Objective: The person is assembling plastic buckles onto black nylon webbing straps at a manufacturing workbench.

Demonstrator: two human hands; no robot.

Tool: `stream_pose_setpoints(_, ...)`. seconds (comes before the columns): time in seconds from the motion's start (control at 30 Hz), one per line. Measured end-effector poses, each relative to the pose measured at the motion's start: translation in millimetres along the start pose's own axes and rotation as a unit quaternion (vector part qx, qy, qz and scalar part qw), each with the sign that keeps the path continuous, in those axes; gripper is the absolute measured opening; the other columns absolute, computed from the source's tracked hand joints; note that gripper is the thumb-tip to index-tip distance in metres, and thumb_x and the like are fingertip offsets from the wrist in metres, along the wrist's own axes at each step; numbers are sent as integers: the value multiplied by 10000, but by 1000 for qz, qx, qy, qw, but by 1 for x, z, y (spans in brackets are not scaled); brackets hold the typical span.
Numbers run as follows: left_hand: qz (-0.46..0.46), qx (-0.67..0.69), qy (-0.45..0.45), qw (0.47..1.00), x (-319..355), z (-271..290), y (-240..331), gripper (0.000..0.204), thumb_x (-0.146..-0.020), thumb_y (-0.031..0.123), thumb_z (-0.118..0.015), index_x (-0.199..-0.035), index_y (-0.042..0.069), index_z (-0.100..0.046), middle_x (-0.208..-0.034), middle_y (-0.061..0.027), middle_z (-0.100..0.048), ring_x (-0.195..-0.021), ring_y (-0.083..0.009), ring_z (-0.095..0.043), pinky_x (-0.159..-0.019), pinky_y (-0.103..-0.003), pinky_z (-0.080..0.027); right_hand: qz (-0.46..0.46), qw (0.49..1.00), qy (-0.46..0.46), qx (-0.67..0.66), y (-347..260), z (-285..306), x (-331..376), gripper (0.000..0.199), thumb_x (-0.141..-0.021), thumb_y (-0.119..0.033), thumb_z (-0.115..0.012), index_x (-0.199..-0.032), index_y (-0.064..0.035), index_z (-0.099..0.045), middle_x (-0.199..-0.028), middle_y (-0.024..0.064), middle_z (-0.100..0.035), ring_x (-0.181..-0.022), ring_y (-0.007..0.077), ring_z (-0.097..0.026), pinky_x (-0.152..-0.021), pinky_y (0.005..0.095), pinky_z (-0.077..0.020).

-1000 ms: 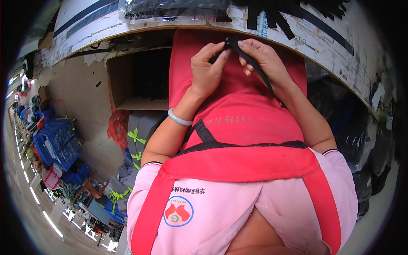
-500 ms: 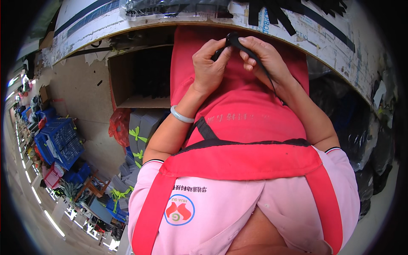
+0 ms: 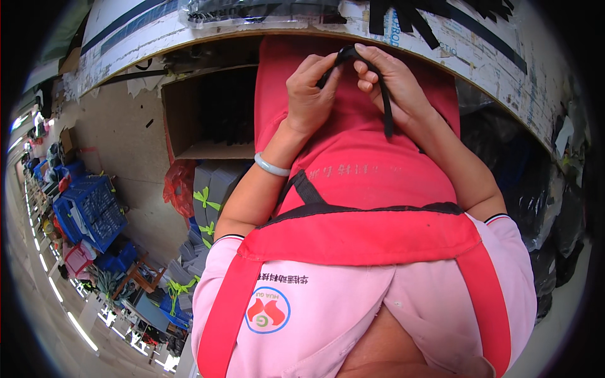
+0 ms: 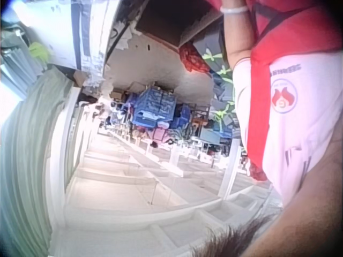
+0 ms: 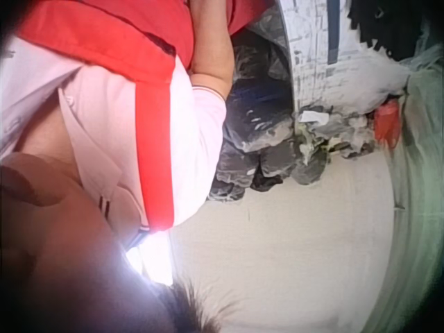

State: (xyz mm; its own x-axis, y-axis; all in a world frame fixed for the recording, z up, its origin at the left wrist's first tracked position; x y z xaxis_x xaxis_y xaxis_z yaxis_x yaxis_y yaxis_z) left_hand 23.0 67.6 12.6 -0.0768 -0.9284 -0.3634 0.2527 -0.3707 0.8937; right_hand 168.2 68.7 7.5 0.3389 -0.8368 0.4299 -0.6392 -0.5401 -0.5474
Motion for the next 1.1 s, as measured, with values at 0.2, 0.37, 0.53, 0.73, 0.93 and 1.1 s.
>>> stream_pose_setpoints(0.2, -15, -23, -12, 1000, 2, -3, 2, 229, -823, -30, -679, -1050, 1, -675, -777, -70, -604, -653, -131, -562, -570, -222, -435, 16, 998, 38, 44, 8, 8, 0, 169, -976, -187, -553, -968, -18, -544, -790, 42, -603, -615, 59, -561, -581, 212, -528)
stream_pose_setpoints(0.37, -30, -23, -31, 999, 2, -1, 0, 239, -812, -44, -681, -1045, 5, -679, -794, -74, -616, -672, -123, -584, -584, -221, -451, 13, 997, 27, 77, 2, 14, -3, 197, -982, -198, -542, -1039, -9, -555, -803, 38, -610, -650, 66, -579, -606, 210, -535)
stream_pose_setpoints(0.53, 406, 365, -81, 834, 17, -5, -19, 200, -899, 77, -636, -1079, -11, -648, -802, -70, -629, -599, -149, -587, -497, -265, -480, -52, 985, -33, 160, -14, 5, -1, 229, -957, -182, -584, -1110, -12, -575, -915, 62, -653, -707, 79, -608, -673, 205, -536)
stream_pose_setpoints(0.73, 485, 432, -64, 758, 19, -12, -20, 269, -939, 192, -605, -1110, -15, -614, -812, -69, -600, -586, -118, -541, -453, -233, -435, 232, 806, -54, 542, -23, -3, 1, 141, -893, -121, -665, -1009, -45, -684, -980, 2, -636, -884, 86, -605, -803, 218, -480)
stream_pose_setpoints(0.93, 379, 360, -7, 853, -2, -3, -2, 219, -879, 128, -679, -1034, -26, -667, -640, -56, -616, -457, -106, -547, -403, -219, -413, 205, 896, 6, 393, -40, -30, 24, 113, -915, -79, -624, -1005, -44, -682, -835, -16, -643, -660, 45, -570, -586, 164, -460)
stream_pose_setpoints(1.1, 351, 301, -3, 887, 4, -6, -6, 216, -873, 118, -687, -1023, -36, -673, -633, -40, -614, -459, -82, -543, -404, -202, -409, 94, 917, 57, 383, -25, -6, 17, 189, -889, -113, -669, -1027, -6, -595, -763, 24, -632, -586, 64, -585, -521, 190, -500)
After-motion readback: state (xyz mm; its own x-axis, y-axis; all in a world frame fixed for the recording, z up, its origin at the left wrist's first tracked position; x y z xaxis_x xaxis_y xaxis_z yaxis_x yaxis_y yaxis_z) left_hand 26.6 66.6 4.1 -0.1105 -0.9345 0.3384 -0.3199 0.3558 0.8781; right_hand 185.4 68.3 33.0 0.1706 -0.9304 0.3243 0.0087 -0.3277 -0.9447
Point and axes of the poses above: each hand's wrist, its own x-axis away from the middle knuckle, its own z-axis out of the back of the hand, y = z × x, the point moved 5 cm from there along -x, towards the middle knuckle
